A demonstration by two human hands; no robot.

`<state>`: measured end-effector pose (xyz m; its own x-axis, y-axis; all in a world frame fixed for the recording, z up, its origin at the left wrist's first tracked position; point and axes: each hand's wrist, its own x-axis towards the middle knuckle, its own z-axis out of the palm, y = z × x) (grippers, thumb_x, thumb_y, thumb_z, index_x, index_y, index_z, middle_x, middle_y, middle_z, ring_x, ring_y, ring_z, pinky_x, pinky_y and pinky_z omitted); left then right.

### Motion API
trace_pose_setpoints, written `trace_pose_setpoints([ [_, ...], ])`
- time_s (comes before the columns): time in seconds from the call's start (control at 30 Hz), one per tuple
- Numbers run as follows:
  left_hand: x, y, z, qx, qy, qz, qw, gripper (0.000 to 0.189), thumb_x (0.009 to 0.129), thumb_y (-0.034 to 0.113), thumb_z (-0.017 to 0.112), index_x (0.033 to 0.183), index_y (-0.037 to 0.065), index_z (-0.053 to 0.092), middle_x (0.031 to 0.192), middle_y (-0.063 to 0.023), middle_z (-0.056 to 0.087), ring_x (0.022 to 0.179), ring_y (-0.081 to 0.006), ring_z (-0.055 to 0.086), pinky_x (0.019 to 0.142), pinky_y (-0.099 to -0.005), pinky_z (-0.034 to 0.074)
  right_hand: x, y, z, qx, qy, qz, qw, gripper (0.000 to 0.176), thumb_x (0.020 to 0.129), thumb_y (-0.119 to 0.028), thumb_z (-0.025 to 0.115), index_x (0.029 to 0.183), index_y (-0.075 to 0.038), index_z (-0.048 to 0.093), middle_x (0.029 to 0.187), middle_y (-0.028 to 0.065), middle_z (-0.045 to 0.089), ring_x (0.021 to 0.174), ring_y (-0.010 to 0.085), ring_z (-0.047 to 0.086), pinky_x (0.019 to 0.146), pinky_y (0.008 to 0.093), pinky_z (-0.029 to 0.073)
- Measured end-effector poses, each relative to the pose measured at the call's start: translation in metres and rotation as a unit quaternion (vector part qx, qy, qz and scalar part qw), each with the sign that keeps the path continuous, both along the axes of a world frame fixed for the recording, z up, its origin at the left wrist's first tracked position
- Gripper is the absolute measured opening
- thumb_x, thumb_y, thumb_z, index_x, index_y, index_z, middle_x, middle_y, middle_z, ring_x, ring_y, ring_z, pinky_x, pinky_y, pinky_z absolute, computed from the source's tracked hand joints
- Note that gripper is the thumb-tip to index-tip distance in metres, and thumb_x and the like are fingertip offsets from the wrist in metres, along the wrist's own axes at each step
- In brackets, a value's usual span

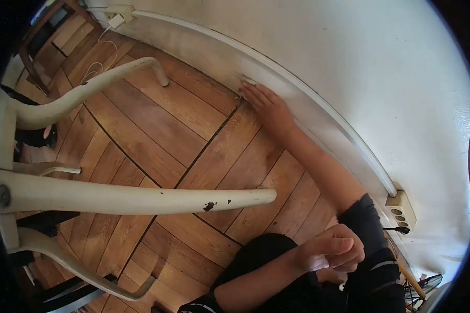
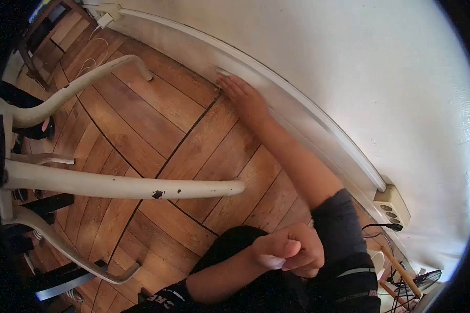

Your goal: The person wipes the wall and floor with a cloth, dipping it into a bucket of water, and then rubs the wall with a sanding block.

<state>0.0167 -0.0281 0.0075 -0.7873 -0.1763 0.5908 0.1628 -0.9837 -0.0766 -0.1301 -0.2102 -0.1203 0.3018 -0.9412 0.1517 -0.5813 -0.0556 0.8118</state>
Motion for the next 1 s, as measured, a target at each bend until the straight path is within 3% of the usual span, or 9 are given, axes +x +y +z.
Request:
trace_pose_setpoints([
  [0.03,0.0,0.001,0.001,-0.015,-0.008,0.001,1.0,0.057,0.088,0.047,0.048,0.048,0.009,0.035,0.045,0.0014,0.028,0.036,-0.009,0.023,0.037,-0.0251,0.016,-0.007,0.013,0.001,0.015,-0.008,0.004,1.0,0.063,0.084,-0.024,0.041,0.142,-0.007,0.022,0.15,0.0018,0.015,0.137,0.013,0.013,0.114,0.0307,0.006],
  [0.1,0.002,0.0,0.003,-0.015,0.001,0.005,1.0,0.057,0.089,0.047,0.047,0.048,0.009,0.034,0.046,0.0015,0.028,0.036,-0.0088,0.022,0.037,-0.0251,0.015,-0.016,0.057,0.016,0.082,-0.006,-0.009,0.997,0.061,0.084,-0.022,0.041,0.141,-0.008,0.025,0.148,0.0034,0.02,0.136,0.0126,0.018,0.112,0.029,0.013],
  [0.17,0.003,0.0,0.004,-0.01,0.01,0.01,1.0,0.057,0.089,0.047,0.047,0.049,0.009,0.034,0.047,0.0017,0.028,0.036,-0.0085,0.021,0.037,-0.0252,0.015,-0.032,0.108,0.014,0.126,-0.079,-0.037,0.988,0.061,0.082,-0.022,0.042,0.14,-0.008,0.028,0.147,0.0018,0.024,0.135,0.0124,0.022,0.111,0.0285,0.016],
  [0.33,0.004,0.004,0.005,-0.019,0.009,0.01,1.0,0.057,0.09,0.048,0.045,0.05,0.009,0.034,0.048,0.0021,0.028,0.037,-0.0084,0.021,0.037,-0.0257,0.015,-0.066,0.228,0.025,0.135,-0.028,-0.075,0.988,0.064,0.077,-0.019,0.047,0.138,-0.01,0.034,0.145,-0.0025,0.03,0.131,0.0098,0.029,0.108,0.028,0.021],
  [0.4,0.001,0.006,0.005,-0.02,0.019,0.006,1.0,0.057,0.089,0.048,0.045,0.05,0.009,0.034,0.048,0.0021,0.028,0.037,-0.0085,0.02,0.037,-0.0255,0.015,-0.074,0.251,0.031,0.189,-0.033,-0.103,0.976,0.065,0.075,-0.02,0.048,0.138,-0.011,0.034,0.145,-0.0023,0.03,0.131,0.009,0.029,0.107,0.0279,0.022],
  [0.6,-0.003,0.008,0.007,-0.013,0.027,-0.01,1.0,0.056,0.089,0.048,0.046,0.05,0.009,0.034,0.048,0.0016,0.029,0.037,-0.0089,0.021,0.038,-0.0255,0.016,-0.069,0.222,0.021,0.145,-0.111,-0.072,0.981,0.065,0.074,-0.022,0.05,0.136,-0.01,0.037,0.144,-0.003,0.031,0.131,0.0095,0.03,0.108,0.0287,0.022],
  [0.7,-0.003,0.007,0.009,-0.023,0.018,-0.015,0.999,0.057,0.088,0.048,0.047,0.049,0.01,0.034,0.047,0.0012,0.029,0.038,-0.0091,0.023,0.038,-0.0259,0.016,-0.049,0.169,0.018,0.11,-0.116,-0.043,0.986,0.065,0.073,-0.023,0.051,0.135,-0.01,0.038,0.143,-0.0042,0.031,0.131,0.0091,0.03,0.11,0.0297,0.019],
  [0.83,0.0,0.0,0.007,-0.031,0.0,-0.013,0.999,0.058,0.087,0.049,0.048,0.047,0.01,0.033,0.046,0.0004,0.03,0.037,-0.0103,0.023,0.038,-0.027,0.016,-0.019,0.078,0.002,0.048,-0.085,-0.031,0.995,0.068,0.075,-0.028,0.049,0.139,-0.012,0.032,0.142,-0.0039,0.033,0.131,0.0078,0.027,0.113,0.0353,0.011],
  [1.0,0.002,0.002,0.001,-0.016,-0.01,-0.009,1.0,0.058,0.087,0.047,0.048,0.046,0.009,0.034,0.044,0.0,0.029,0.035,-0.0117,0.023,0.036,-0.0269,0.016,0.019,-0.014,-0.013,0.077,0.04,-0.055,0.995,0.069,0.081,-0.039,0.044,0.142,-0.015,0.023,0.15,-0.0021,0.015,0.137,0.012,0.011,0.112,0.0461,-0.007],
])
